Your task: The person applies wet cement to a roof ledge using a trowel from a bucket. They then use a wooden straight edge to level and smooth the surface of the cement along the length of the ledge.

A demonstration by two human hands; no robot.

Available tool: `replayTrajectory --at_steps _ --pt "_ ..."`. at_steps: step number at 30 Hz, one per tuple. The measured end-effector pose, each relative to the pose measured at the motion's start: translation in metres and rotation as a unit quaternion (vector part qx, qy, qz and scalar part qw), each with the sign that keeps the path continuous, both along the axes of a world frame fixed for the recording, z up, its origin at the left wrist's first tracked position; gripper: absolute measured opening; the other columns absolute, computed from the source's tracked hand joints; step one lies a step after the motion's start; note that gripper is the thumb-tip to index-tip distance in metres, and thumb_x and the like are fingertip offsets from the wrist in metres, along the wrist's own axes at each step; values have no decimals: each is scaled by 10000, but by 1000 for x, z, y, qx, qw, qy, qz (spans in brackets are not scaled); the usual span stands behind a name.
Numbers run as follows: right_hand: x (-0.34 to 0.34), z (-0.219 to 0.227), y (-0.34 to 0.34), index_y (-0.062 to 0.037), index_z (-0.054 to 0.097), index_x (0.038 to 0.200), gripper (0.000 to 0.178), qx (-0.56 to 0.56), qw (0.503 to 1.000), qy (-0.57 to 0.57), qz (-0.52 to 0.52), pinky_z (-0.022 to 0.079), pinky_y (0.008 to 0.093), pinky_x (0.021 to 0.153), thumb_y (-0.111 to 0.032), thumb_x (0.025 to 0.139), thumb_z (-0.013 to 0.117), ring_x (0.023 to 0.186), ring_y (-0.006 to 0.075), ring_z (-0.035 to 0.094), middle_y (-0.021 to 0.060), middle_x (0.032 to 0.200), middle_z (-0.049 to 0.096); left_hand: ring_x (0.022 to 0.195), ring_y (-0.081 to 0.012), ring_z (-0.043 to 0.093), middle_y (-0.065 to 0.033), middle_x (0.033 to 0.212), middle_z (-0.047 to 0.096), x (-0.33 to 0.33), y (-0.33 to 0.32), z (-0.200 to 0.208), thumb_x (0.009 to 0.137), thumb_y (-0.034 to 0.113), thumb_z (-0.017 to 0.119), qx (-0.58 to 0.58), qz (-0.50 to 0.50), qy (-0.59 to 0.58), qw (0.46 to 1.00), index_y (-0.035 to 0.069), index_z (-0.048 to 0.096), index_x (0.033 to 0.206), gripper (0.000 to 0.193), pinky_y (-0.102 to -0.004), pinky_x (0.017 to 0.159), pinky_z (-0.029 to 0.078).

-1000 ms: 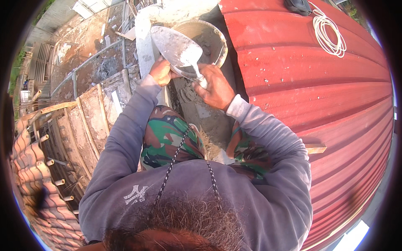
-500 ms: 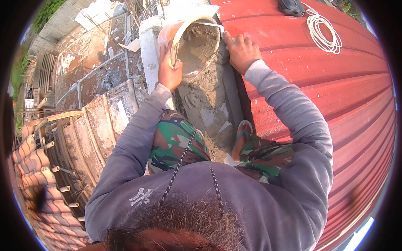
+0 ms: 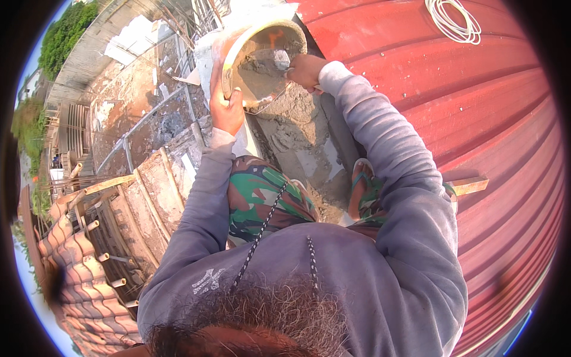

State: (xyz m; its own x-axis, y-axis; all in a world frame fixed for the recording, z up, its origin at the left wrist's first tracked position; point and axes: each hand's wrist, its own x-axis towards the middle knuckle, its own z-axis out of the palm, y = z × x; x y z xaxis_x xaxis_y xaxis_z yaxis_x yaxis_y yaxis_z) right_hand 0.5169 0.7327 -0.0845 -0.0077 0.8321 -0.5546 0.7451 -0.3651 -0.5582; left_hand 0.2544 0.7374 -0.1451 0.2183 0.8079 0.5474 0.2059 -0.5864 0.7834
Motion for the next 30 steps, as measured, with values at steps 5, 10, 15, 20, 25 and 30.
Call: replayTrajectory --at_steps 5,10,15,20,25,30 --pt "16 -30 -18 -126 700 1244 384 -92 966 234 -68 489 292 451 -457 1056 649 550 100 570 2 761 625 1537 -266 443 -190 1659 444 -6 -2 -9 914 -81 530 -45 -48 -15 998 -71 457 1568 658 -372 1242 359" --pt "-2 -73 -43 -133 690 1266 365 -139 882 438 -104 493 259 472 -439 1073 636 540 78 576 3 764 642 1222 -195 643 -116 1374 651 -10 6 -39 947 -68 583 -207 -60 -130 968 -29 501 1521 582 -329 1073 500" --pt "-15 -65 -60 -90 682 1300 393 -58 877 463 -116 493 245 504 -410 1078 631 545 90 579 17 767 643 1039 -174 676 -99 1294 666 -38 20 -46 911 -121 610 -291 19 -267 918 13 540 1448 558 -302 907 561" --pt "24 -76 -72 -9 615 1405 464 -13 833 532 -149 520 262 568 -355 1097 584 645 117 605 43 808 646 1053 -338 709 -149 1243 657 -79 67 -47 890 -95 593 -298 150 -398 855 23 523 1422 550 -571 876 648" --pt "56 -136 -39 -49 612 1403 460 -107 831 508 -201 528 258 558 -379 1083 607 635 102 595 35 842 650 1062 -383 722 -189 1146 672 -115 142 -85 969 112 673 -412 171 -437 781 -6 548 1253 332 -562 915 672" --pt "103 -204 50 -50 602 1268 358 -133 746 557 -339 545 289 535 -355 1083 568 620 118 575 35 834 619 958 -406 743 -232 1116 696 -77 173 -88 952 221 716 -444 146 -424 775 -36 479 1338 521 -525 804 683"
